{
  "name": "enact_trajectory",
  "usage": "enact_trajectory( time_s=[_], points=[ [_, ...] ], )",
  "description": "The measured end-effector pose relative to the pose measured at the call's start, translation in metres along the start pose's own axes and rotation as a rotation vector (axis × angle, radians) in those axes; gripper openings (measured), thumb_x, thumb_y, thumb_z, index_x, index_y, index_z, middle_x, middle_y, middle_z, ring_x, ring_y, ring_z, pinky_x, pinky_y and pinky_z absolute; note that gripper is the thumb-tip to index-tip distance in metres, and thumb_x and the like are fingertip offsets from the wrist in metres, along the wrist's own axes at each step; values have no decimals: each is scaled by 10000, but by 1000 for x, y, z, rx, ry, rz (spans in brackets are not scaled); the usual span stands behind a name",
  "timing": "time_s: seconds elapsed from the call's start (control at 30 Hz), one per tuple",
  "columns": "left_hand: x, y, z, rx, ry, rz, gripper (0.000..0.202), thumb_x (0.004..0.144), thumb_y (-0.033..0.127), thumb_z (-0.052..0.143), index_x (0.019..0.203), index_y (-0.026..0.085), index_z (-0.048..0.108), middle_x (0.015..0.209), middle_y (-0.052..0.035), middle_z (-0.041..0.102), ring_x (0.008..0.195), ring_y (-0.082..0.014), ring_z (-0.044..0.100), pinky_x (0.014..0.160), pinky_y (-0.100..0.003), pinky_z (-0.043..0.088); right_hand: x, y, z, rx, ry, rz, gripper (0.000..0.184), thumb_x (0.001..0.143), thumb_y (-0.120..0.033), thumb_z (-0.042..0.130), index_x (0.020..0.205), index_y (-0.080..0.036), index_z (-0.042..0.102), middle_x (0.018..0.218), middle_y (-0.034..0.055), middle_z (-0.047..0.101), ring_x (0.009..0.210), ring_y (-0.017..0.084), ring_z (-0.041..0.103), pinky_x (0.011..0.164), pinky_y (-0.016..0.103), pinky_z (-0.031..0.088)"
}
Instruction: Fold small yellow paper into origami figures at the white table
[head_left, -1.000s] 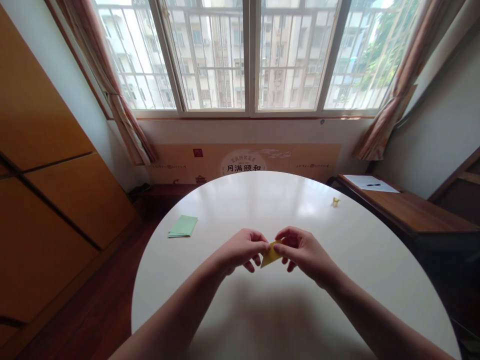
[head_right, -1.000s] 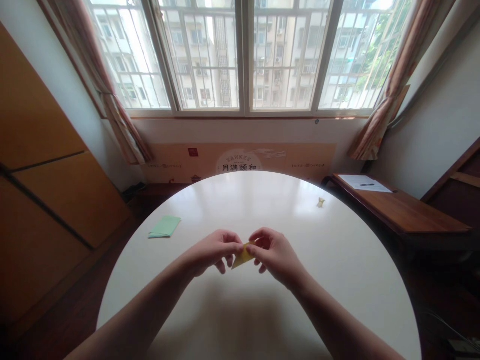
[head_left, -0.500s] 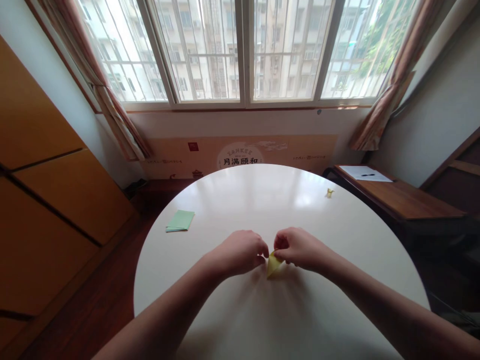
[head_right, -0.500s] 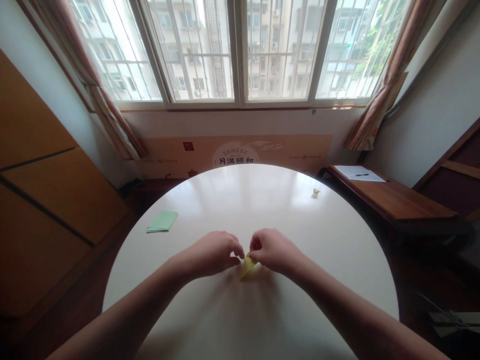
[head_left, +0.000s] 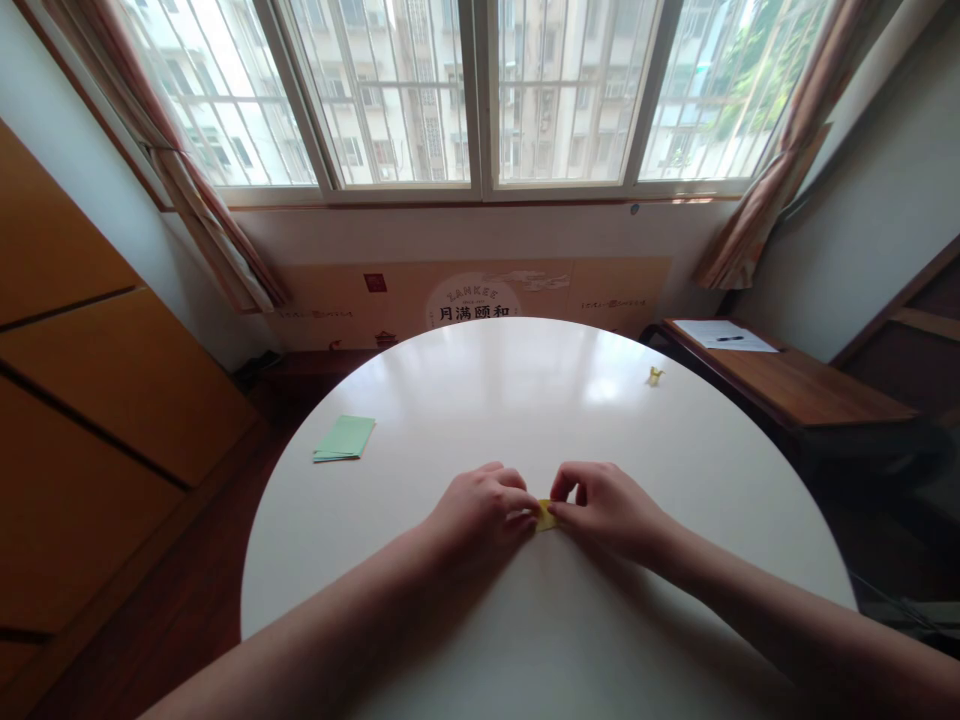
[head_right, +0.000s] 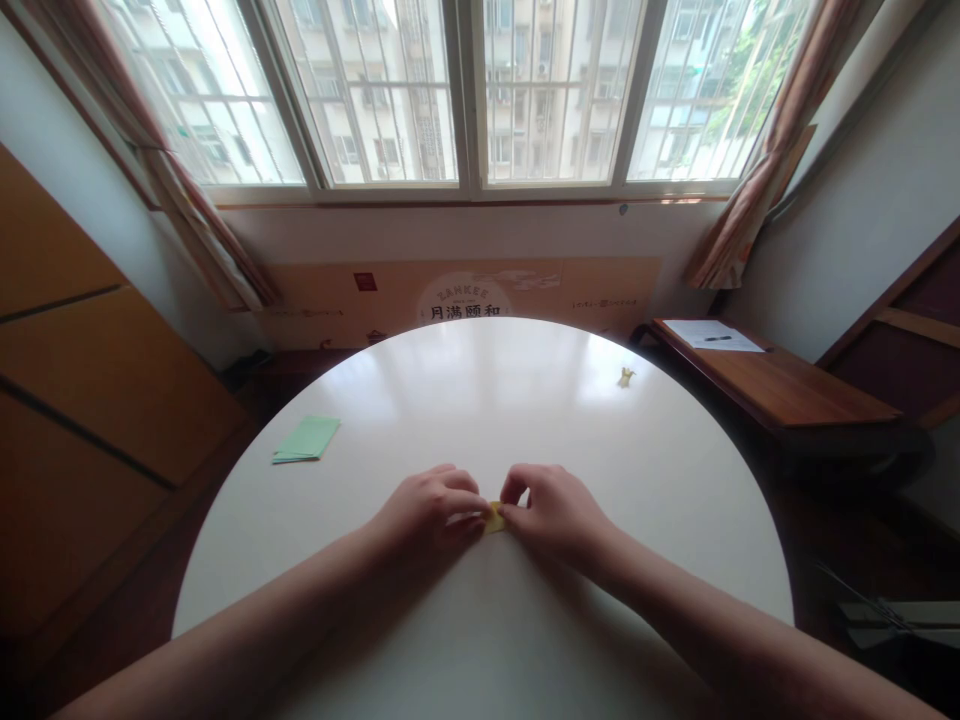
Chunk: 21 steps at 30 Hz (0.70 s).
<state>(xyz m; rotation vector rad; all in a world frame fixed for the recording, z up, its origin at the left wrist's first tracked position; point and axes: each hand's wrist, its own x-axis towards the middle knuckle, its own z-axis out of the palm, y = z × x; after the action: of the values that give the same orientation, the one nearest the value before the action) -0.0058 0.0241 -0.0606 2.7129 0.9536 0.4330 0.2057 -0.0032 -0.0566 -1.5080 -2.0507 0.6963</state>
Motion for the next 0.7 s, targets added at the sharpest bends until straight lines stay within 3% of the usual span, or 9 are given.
enact_trajectory(
  time_s=[0.27, 0.43, 0.7],
  points=[
    [0, -3, 1, -13, 6, -1, 201, 859, 263, 625, 998, 309, 763, 969, -13, 706, 878, -191, 600, 752, -281, 452, -8, 17, 4, -16, 37, -267, 131, 800, -129, 633, 790, -225, 721, 769, 4, 696, 682, 150, 626, 625, 242, 458],
    [2, -5, 2, -12, 11, -5, 190, 866, 266, 622, 982, 313, 765, 965, -10, 708, 868, -188, 593, 749, -278, 447, -6, 27, 4, -20, -5, -435, 125, 862, -194, 647, 875, -248, 759, 869, 36, 740, 782, 179, 664, 721, 280, 506],
    [5, -18, -6, -51, -61, 104, 172, 892, 277, 628, 965, 337, 772, 980, -1, 708, 870, -174, 578, 756, -250, 432, -3, 27, 0, -26, -80, -562, 174, 885, -225, 644, 975, -295, 774, 909, 44, 756, 811, 191, 667, 726, 295, 533]
  ],
)
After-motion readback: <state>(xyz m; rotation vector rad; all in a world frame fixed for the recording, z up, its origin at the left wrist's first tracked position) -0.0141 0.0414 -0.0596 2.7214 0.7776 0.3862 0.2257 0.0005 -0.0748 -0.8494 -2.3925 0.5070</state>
